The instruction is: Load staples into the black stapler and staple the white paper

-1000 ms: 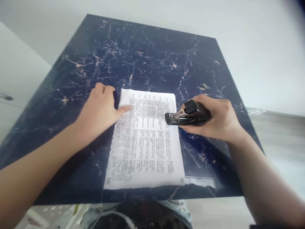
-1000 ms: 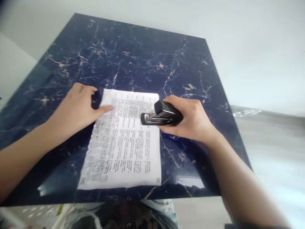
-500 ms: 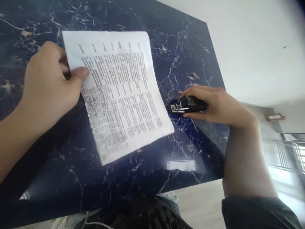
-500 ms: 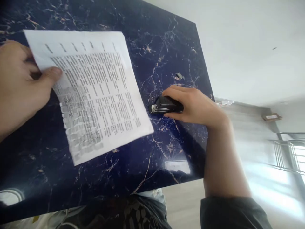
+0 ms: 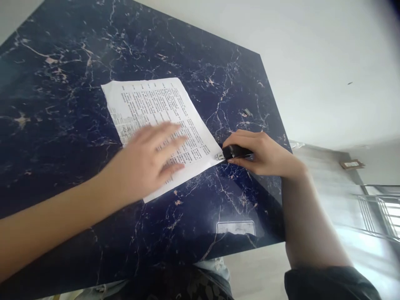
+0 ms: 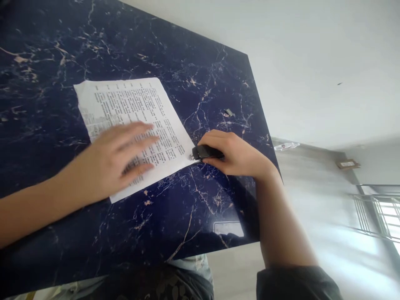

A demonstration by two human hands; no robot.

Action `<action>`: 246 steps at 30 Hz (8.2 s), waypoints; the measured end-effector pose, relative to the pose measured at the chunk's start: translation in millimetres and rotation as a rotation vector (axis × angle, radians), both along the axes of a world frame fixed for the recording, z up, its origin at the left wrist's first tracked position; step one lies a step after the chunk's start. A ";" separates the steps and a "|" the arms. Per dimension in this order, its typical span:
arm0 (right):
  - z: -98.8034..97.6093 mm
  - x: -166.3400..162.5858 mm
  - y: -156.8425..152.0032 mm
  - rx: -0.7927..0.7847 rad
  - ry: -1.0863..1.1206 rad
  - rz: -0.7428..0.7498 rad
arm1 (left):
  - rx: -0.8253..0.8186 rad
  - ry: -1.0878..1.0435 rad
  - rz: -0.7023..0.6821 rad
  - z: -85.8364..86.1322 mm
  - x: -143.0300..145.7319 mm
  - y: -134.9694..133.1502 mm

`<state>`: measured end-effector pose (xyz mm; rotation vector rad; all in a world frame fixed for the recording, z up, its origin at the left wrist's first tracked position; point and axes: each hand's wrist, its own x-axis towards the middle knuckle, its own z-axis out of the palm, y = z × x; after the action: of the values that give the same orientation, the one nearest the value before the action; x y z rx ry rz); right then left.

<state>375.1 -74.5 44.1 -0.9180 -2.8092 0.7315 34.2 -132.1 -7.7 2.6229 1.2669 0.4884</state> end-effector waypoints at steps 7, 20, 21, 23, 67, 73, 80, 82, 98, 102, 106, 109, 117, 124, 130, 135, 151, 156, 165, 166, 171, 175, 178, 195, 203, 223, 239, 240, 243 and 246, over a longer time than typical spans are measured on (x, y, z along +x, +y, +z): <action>3.8 4.3 1.5 -0.002 -0.052 -0.064 | -0.008 0.038 -0.297 -16.1 -2.9 -9.4; -9.3 -40.6 -31.0 0.046 0.105 -0.388 | -0.109 -0.137 -0.304 -33.8 14.9 -15.6; -8.6 -40.2 -32.4 0.069 0.078 -0.408 | -0.142 -0.157 -0.299 -34.1 14.7 -15.3; -7.3 -39.8 -34.6 0.113 0.043 -0.418 | -0.212 -0.202 -0.283 -32.5 13.9 -15.2; -16.1 -58.9 -46.6 0.303 -0.193 -0.433 | -0.216 -0.361 -0.259 -29.4 16.7 -13.8; -17.9 -62.2 -48.2 0.392 -0.309 -0.403 | -0.488 -0.369 -0.126 -24.2 21.7 -10.5; -22.8 -71.3 -50.0 0.531 -0.453 -0.331 | -0.173 -0.226 -0.318 -35.4 15.0 -17.5; -23.1 -67.8 -47.8 0.521 -0.428 -0.338 | -0.121 -0.180 -0.333 -34.6 14.7 -16.9; -31.0 -54.5 -42.8 0.192 0.197 -0.562 | -0.069 -0.263 -0.367 -42.3 11.2 -12.6; -32.2 -54.4 -43.7 0.253 0.211 -0.624 | -0.225 -0.417 -0.335 -38.7 12.3 -9.2; -31.1 -46.8 -38.3 0.318 0.176 -0.619 | -0.398 -0.628 -0.244 -33.1 14.4 -5.9; -28.1 -34.2 -29.2 0.296 0.108 -0.649 | -0.404 -0.595 -0.270 -32.1 14.1 -4.6; -27.2 -16.8 -7.7 0.335 0.080 -0.612 | -0.241 -0.489 -0.379 -45.7 4.3 -5.7; -20.4 -23.0 -10.2 0.243 0.073 -0.536 | -0.084 -0.119 -0.508 -21.9 -6.7 -5.7; -15.6 -16.8 -10.0 0.197 0.034 -0.503 | 0.106 -0.114 -0.190 6.8 -23.0 18.0; -9.1 -18.0 -9.5 0.308 0.043 -0.439 | 0.071 0.087 -0.063 6.4 -35.9 31.6; -44.8 -68.3 -44.9 0.178 0.178 0.156 | -0.216 0.179 -0.007 1.5 -38.4 30.9; -42.8 -61.4 -38.2 0.149 0.132 0.117 | -0.238 0.141 -0.019 1.6 -40.7 32.2; -36.0 -75.7 -47.0 0.187 0.362 -0.016 | -0.260 -0.107 -0.116 13.9 -46.5 32.9; -31.2 -76.4 -49.4 0.161 0.429 -0.094 | -0.271 -0.192 -0.201 17.2 -50.1 34.3; 3.2 -72.7 -61.5 -0.063 0.823 -0.582 | -0.413 -0.628 -0.475 24.6 -60.0 36.3; 20.4 -69.7 -63.8 -0.403 1.068 -0.781 | -0.443 -0.756 -0.421 19.5 -52.2 26.9; 21.8 -65.2 -56.8 -0.574 1.110 -0.810 | -0.363 -0.655 -0.237 15.3 -47.0 20.9; 5.5 -47.2 -35.6 -0.410 1.118 -0.643 | -0.539 -0.893 -0.245 2.9 -50.1 23.7; 2.4 -47.2 -32.0 -0.353 1.113 -0.652 | -0.550 -0.896 -0.244 4.5 -47.4 23.4; -6.0 -46.8 -25.5 -0.414 1.208 -0.710 | -0.713 -0.978 -0.244 3.2 -47.2 23.9; -13.8 -29.9 -34.7 0.032 1.261 -0.067 | 0.226 -0.628 -0.025 11.2 -71.0 37.5; -10.9 -30.4 -35.1 0.031 1.176 0.085 | 0.260 -0.615 -0.072 14.9 -75.7 40.2; -0.6 -40.0 -40.6 0.020 0.935 0.420 | 0.329 -0.605 -0.254 31.1 -86.4 46.3; 1.1 -56.0 -50.3 0.055 0.821 0.542 | 0.377 -0.532 -0.315 47.0 -99.2 49.8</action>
<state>319.2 -124.8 45.2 0.1819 -2.2718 0.8245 -64.9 -82.3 39.4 2.6227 0.6296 1.3567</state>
